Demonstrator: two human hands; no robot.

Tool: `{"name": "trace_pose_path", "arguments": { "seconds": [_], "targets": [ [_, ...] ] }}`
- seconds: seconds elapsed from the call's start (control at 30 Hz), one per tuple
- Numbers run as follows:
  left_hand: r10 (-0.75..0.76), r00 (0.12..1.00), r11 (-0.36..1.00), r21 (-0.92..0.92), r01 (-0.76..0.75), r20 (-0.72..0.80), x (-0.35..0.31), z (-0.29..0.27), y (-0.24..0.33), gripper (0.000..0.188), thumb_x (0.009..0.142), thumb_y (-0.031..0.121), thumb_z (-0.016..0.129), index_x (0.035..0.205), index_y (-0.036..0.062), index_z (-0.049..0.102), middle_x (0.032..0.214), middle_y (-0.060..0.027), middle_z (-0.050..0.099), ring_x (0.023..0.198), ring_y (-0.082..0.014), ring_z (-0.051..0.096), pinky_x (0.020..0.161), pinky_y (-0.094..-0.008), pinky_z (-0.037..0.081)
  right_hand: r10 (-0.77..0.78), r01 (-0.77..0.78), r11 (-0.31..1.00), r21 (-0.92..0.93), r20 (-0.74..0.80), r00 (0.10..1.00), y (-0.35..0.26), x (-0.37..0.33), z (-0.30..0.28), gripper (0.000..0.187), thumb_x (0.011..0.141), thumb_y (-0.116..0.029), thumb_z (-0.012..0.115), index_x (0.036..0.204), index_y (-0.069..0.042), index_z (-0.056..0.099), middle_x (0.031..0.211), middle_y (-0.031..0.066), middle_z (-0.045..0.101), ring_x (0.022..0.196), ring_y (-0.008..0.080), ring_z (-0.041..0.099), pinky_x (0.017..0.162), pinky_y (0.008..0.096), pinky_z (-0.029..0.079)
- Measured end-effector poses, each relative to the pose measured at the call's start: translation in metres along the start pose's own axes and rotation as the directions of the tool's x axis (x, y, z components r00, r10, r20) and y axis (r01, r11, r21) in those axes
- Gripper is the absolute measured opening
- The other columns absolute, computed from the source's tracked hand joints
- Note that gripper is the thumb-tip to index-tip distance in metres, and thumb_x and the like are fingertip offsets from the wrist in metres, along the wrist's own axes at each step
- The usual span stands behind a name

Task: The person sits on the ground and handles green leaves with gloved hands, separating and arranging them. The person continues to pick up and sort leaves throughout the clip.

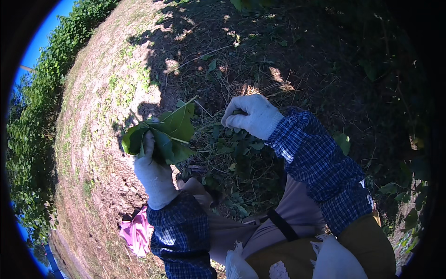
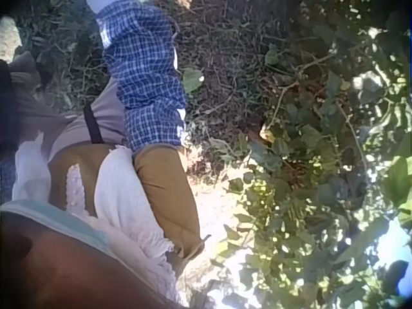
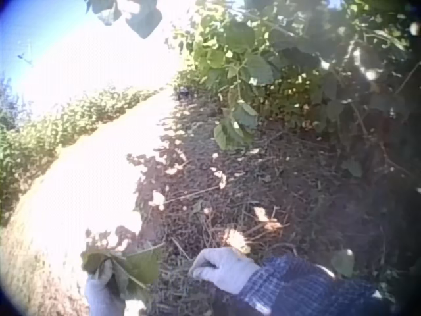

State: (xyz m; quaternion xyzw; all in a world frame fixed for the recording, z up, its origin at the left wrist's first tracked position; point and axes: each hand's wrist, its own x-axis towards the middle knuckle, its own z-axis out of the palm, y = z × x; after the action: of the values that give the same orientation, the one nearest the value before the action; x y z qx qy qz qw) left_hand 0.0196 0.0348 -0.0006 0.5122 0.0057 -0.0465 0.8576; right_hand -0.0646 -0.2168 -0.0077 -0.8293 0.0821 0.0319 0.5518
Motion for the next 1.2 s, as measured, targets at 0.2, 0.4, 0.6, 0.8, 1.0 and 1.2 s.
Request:
{"name": "trace_pose_path", "arguments": {
  "seconds": [0.2,0.4,0.6,0.8,1.0,1.2],
  "targets": [
    [0.057,0.995,0.998,0.035,-0.060,0.082,-0.003,0.000,-0.007,0.027,0.096,0.005,0.064,0.122,-0.0007,0.063,0.116,-0.0139,0.070,0.106,-0.0256,0.068,0.095,-0.0395,0.057,-0.031,0.031,1.000,0.004,0.062,0.998,0.006,0.004,0.009,0.025,0.093,-0.016,0.071,0.114,-0.002,0.069,0.109,0.0117,0.073,0.102,0.0183,0.069,0.097,0.0345,0.055],
    [-0.007,0.979,1.000,-0.018,0.011,0.203,-0.016,0.017,-0.007,0.026,0.094,0.001,0.065,0.120,-0.0009,0.064,0.114,-0.0139,0.070,0.103,-0.0245,0.068,0.093,-0.0381,0.057,-0.027,-0.031,0.945,0.325,0.172,0.985,0.012,0.010,0.026,0.043,0.089,-0.024,0.076,0.125,-0.002,0.068,0.125,0.0158,0.068,0.114,0.0238,0.066,0.104,0.0378,0.050],
    [0.013,0.974,0.994,0.104,-0.038,0.227,-0.013,0.009,-0.023,0.028,0.097,0.007,0.063,0.124,0.0000,0.062,0.119,-0.0129,0.068,0.110,-0.0245,0.066,0.099,-0.0399,0.054,-0.025,-0.096,0.898,0.430,0.266,0.964,0.004,0.005,0.028,0.044,0.089,-0.021,0.076,0.126,0.000,0.067,0.117,0.0130,0.072,0.109,0.0223,0.068,0.102,0.0366,0.051],
    [0.018,0.988,0.992,0.121,-0.038,0.156,-0.014,0.011,-0.020,0.023,0.092,0.000,0.067,0.116,-0.0019,0.067,0.110,-0.0123,0.072,0.100,-0.0224,0.070,0.091,-0.0352,0.058,-0.057,0.010,0.975,0.221,0.207,0.977,0.006,0.007,0.024,0.040,0.090,-0.023,0.073,0.124,-0.002,0.068,0.112,0.0142,0.074,0.104,0.0232,0.070,0.098,0.0362,0.052],
    [0.018,0.992,0.991,0.128,-0.035,0.128,-0.018,0.017,-0.019,0.021,0.091,-0.004,0.068,0.111,-0.0028,0.069,0.105,-0.0113,0.073,0.096,-0.0200,0.071,0.087,-0.0326,0.059,-0.051,0.052,0.999,0.000,0.230,0.972,0.003,0.008,0.015,0.045,0.089,-0.031,0.073,0.123,-0.001,0.067,0.108,0.0196,0.072,0.102,0.0296,0.070,0.094,0.0397,0.052],
    [0.022,0.992,0.996,0.086,-0.033,0.127,-0.013,0.012,-0.010,0.025,0.093,0.000,0.066,0.118,-0.0013,0.065,0.107,-0.0128,0.072,0.095,-0.0238,0.071,0.086,-0.0363,0.060,-0.079,0.153,0.893,-0.423,0.189,0.979,-0.002,0.002,0.009,0.039,0.088,-0.028,0.073,0.113,0.001,0.068,0.092,0.0161,0.072,0.089,0.0259,0.071,0.082,0.0372,0.054]
  ]
}}
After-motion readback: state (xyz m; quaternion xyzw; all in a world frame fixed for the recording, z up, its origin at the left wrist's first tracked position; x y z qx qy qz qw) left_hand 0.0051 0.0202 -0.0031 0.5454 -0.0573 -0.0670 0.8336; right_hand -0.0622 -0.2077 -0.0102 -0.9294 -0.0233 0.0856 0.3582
